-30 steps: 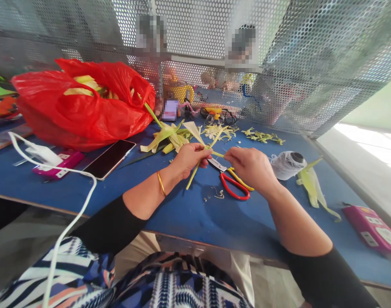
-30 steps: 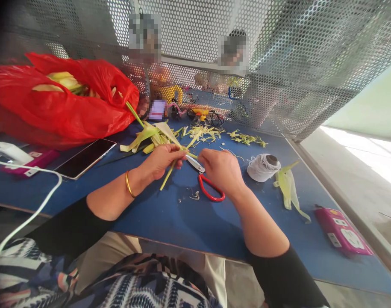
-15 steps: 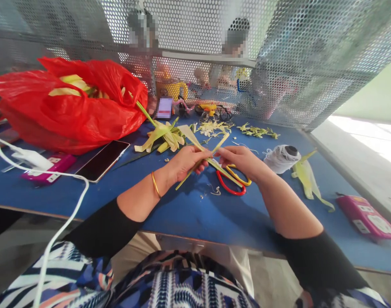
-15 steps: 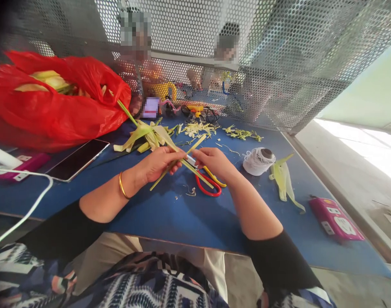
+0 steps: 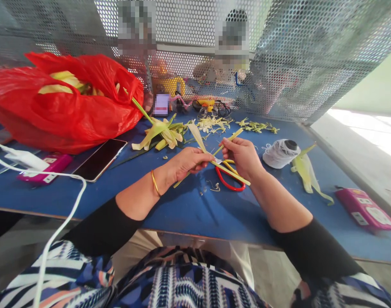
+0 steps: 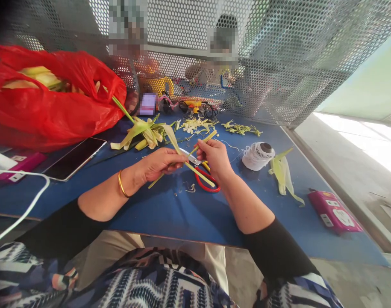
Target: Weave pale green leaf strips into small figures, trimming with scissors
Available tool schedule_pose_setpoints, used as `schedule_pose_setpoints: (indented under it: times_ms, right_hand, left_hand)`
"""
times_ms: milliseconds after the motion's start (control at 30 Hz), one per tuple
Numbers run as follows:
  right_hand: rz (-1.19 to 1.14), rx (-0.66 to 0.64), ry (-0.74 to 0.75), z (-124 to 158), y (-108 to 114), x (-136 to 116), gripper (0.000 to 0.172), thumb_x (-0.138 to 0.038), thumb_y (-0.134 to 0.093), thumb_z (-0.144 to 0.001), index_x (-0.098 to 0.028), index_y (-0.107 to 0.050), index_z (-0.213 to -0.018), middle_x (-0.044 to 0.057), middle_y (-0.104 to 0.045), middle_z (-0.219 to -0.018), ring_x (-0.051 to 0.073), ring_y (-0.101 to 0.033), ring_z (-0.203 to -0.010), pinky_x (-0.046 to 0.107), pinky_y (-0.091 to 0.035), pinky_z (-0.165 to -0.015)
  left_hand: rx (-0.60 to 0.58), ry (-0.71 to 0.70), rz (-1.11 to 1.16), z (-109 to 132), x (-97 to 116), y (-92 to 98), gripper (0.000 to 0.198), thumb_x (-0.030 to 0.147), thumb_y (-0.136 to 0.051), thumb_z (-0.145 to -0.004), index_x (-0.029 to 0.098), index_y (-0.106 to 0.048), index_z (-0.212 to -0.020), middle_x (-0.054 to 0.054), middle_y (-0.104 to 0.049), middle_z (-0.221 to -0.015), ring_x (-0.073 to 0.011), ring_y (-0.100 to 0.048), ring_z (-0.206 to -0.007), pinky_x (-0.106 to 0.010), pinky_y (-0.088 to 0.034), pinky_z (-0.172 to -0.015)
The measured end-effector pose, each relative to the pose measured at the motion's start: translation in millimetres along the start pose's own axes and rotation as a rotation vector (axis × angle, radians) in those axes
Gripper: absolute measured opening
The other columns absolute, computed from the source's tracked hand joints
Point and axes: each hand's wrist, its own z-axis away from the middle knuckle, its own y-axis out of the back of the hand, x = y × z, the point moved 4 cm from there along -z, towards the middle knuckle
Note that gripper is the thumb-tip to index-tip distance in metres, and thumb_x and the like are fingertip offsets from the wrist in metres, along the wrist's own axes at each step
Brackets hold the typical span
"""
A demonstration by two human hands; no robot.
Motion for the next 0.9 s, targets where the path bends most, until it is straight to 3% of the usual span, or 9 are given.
schedule_pose_setpoints:
  times_ms: [67, 167, 233, 300, 367, 433, 567, 700, 900]
  right_hand:
    - [0.301, 0.068, 0.079, -0.4, 11.3, -8.9, 0.046, -0.055, -0.062, -0.084, -0.019, -0.056, -0.056, 0.000, -0.051, -0.049, 0.012, -0.048, -0.046, 0.026, -0.037, -0.049]
    - [0.766, 0.324, 0.372, 7.8, 25.6, -33.0, 0.046, -0.049, -0.056, -0.089, -0.020, -0.057, -0.054, 0.004, -0.055, -0.055, 0.017, -0.054, -0.060, 0.029, -0.034, -0.057]
    - [0.882, 0.300, 0.554, 14.9, 20.3, -41.1, 0.037, -0.044, -0.057, -0.089, -0.020, -0.066, -0.064, 0.006, -0.063, -0.069, 0.019, -0.057, -0.072, 0.031, -0.035, -0.064]
    - [0.848, 0.064, 0.585, 17.9, 5.9, -36.0, 0.030, -0.041, -0.058, -0.088, -0.020, -0.071, -0.071, 0.005, -0.066, -0.076, 0.017, -0.057, -0.074, 0.030, -0.036, -0.067]
    - [0.711, -0.173, 0.456, 18.5, -8.9, -22.2, 0.030, -0.042, -0.059, -0.086, -0.019, -0.071, -0.069, 0.002, -0.064, -0.069, 0.014, -0.054, -0.065, 0.029, -0.036, -0.063]
    - [0.520, -0.252, 0.311, 18.5, -17.8, -9.8, 0.032, -0.042, -0.062, -0.083, -0.018, -0.067, -0.063, -0.001, -0.058, -0.058, 0.012, -0.048, -0.056, 0.027, -0.034, -0.056]
    - [0.229, -0.037, 0.231, 17.8, -16.9, -1.7, 0.025, -0.038, -0.066, -0.075, -0.018, -0.064, -0.060, -0.004, -0.050, -0.052, 0.010, -0.041, -0.051, 0.025, -0.030, -0.050]
    - [0.178, 0.076, 0.184, 15.7, -14.6, 2.5, 0.025, -0.040, -0.064, -0.077, -0.018, -0.067, -0.064, -0.005, -0.045, -0.050, 0.009, -0.038, -0.048, 0.026, -0.028, -0.048]
    - [0.474, 0.235, 0.509, 20.1, 3.2, -28.3, 0.020, -0.033, -0.058, -0.085, -0.019, -0.068, -0.075, 0.002, -0.064, -0.075, 0.014, -0.055, -0.070, 0.029, -0.042, -0.068]
  left_hand:
    - [-0.024, -0.001, -0.005, 1.2, 0.1, -0.6, 0.020, 0.024, -0.068, -0.081, 0.012, -0.069, -0.064, 0.002, -0.050, -0.050, -0.0027, -0.033, -0.039, -0.018, -0.017, -0.039]
    - [-0.091, -0.005, -0.032, 4.9, 0.8, -4.3, 0.029, 0.032, -0.060, -0.088, 0.012, -0.072, -0.070, -0.001, -0.053, -0.054, -0.0044, -0.038, -0.041, -0.017, -0.023, -0.038]
    - [-0.138, 0.000, -0.081, 7.8, 0.1, -8.1, 0.029, 0.032, -0.059, -0.088, 0.012, -0.073, -0.073, -0.001, -0.054, -0.056, -0.0050, -0.040, -0.043, -0.017, -0.025, -0.039]
    - [-0.164, 0.003, -0.135, 9.9, -1.4, -12.0, 0.024, 0.029, -0.061, -0.086, 0.012, -0.073, -0.074, 0.000, -0.054, -0.056, -0.0046, -0.039, -0.043, -0.016, -0.024, -0.039]
    - [-0.171, 0.007, -0.179, 11.1, -3.4, -15.0, 0.021, 0.025, -0.061, -0.084, 0.012, -0.072, -0.074, 0.001, -0.053, -0.054, -0.0042, -0.038, -0.042, -0.016, -0.022, -0.039]
    - [-0.165, 0.007, -0.203, 11.5, -4.5, -16.9, 0.020, 0.024, -0.061, -0.084, 0.012, -0.071, -0.072, 0.001, -0.053, -0.053, -0.0040, -0.036, -0.040, -0.017, -0.021, -0.039]
    - [-0.149, -0.052, -0.195, 12.4, -2.0, -18.2, 0.021, 0.025, -0.063, -0.081, 0.013, -0.070, -0.065, 0.002, -0.051, -0.050, -0.0042, -0.035, -0.041, -0.017, -0.021, -0.041]
    - [-0.151, -0.063, -0.172, 12.2, -3.5, -18.4, 0.024, 0.020, -0.063, -0.081, 0.014, -0.068, -0.058, 0.001, -0.053, -0.050, -0.0048, -0.041, -0.044, -0.017, -0.026, -0.044]
    - [-0.072, -0.014, 0.045, 6.9, -4.6, -8.9, 0.021, 0.026, -0.062, -0.088, 0.013, -0.075, -0.077, -0.003, -0.065, -0.062, -0.0077, -0.054, -0.050, -0.019, -0.041, -0.049]
